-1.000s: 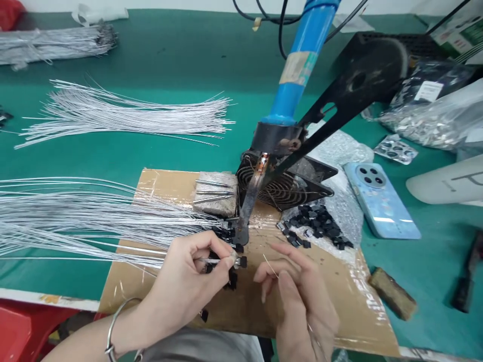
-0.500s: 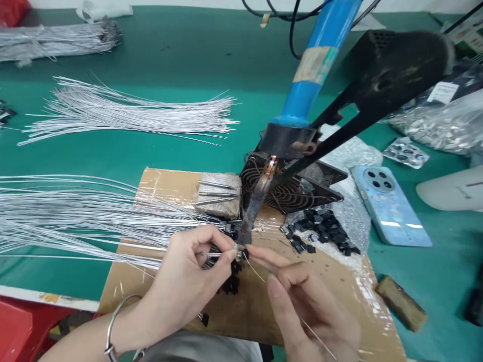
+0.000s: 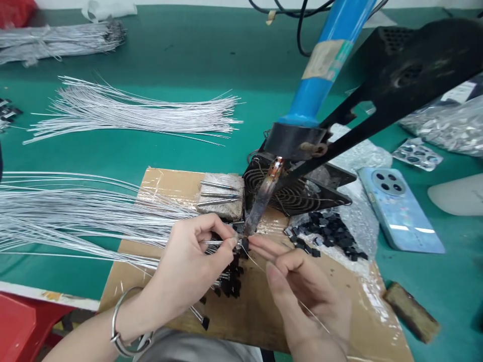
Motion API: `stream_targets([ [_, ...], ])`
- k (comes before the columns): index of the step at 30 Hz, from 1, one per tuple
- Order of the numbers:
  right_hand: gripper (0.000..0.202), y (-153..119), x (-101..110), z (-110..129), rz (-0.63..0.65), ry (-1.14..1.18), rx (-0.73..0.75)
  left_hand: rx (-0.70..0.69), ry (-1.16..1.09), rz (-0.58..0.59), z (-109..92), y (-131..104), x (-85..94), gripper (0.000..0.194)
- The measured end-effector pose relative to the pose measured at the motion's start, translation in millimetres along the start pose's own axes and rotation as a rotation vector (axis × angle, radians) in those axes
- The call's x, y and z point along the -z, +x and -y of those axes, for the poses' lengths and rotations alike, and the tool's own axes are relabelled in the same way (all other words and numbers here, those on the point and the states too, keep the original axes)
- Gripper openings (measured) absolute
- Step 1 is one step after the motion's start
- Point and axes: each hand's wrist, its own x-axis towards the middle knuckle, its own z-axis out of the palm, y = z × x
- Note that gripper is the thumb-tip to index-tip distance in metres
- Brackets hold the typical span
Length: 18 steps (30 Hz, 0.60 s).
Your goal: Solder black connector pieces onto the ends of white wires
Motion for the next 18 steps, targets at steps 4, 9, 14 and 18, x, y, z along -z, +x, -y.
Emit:
stream_targets([
  [4, 0.023, 2.5, 1.4, -4.0, -0.011, 0.003, 0.031, -0.017, 0.018, -0.009, -2.4, 1.7, -0.5, 0.011],
  [9, 0.022, 4.2, 1.4, -3.4, -0.017, 0.013, 0.018, -0.052, -0.012, -0.008, -5.4, 2.8, -1.3, 0.010],
  [14, 0.022, 4.5, 1.1, -1.2, -0.022, 0.013, 0.009, -0.062, -0.022, -0.013, -6.0, 2.6, -0.5, 0.010],
  [18, 0.022, 4.2, 0.3, 1.0, -0.023, 0.011, 0.016, -0.066, -0.032, -0.026, -6.8, 2.3, -0.6, 0.009],
])
